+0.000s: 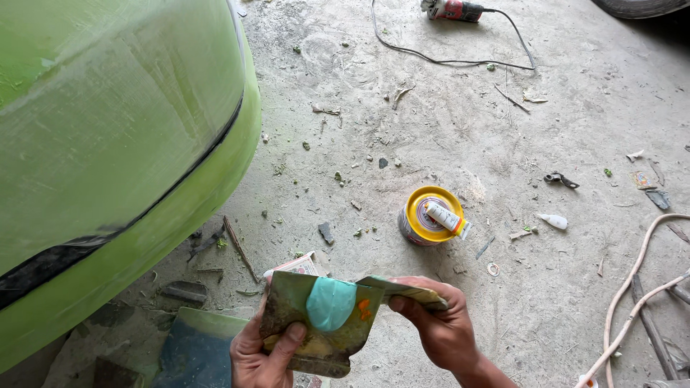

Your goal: The person mixes a light blue paste with an orange substance on a metal mixing board using a putty knife. They then apply the mixed filler to a damaged area on the front bumper of a green car and smooth it out with the putty knife.

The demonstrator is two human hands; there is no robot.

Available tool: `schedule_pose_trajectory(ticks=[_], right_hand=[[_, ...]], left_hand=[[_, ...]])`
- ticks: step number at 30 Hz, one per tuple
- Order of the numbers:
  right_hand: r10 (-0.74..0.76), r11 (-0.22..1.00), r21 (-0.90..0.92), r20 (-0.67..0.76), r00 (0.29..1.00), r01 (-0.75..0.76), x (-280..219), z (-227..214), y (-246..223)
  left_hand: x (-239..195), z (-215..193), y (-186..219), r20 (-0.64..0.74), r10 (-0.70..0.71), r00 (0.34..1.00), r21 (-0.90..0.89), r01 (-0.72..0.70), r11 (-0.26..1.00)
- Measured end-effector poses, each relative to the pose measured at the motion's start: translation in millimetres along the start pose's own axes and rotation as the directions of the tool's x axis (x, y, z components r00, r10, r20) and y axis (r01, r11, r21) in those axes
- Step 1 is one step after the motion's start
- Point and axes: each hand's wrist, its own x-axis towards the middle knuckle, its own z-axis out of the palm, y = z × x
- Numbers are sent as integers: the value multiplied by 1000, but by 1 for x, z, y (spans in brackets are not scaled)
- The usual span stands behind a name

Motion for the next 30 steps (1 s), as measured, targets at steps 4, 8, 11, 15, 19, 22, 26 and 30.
schedule_pose_trajectory(ticks=[4, 8, 11, 15, 19, 22, 26, 30], right_hand=[[-61, 997, -48, 75, 995, 64, 1, 7, -16], [-298, 896, -247, 282, 912, 369, 6, 29, -43], [-330, 753, -438, 394, 858, 491, 12, 27, -48], [-318, 667, -481, 506, 801, 569, 21, 19, -52], [-260, 685, -502, 508, 821, 528, 23, 9, -46], [-168, 798, -497, 359, 918, 340, 29, -6, -46], [32, 916, -397, 221, 975, 60, 36, -42, -35], [114, 977, -207, 270, 956, -58, 52, -59, -39]], left_hand=[[-1, -2, -1, 22, -33, 999, -44, 34, 998], [-1, -8, -2, -39, -104, 994, 11, 104, 994], [2, -17, -10, -19, -41, 999, -55, 40, 998], [5, -40, -35, -119, -31, 992, -76, 22, 997], [14, -41, -18, -109, -74, 991, -104, 62, 993], [20, -34, 2, -110, -158, 981, 67, 166, 984], [25, -44, -11, -114, -175, 978, 161, 192, 968], [27, -37, 7, 185, -48, 982, 295, -9, 955]])
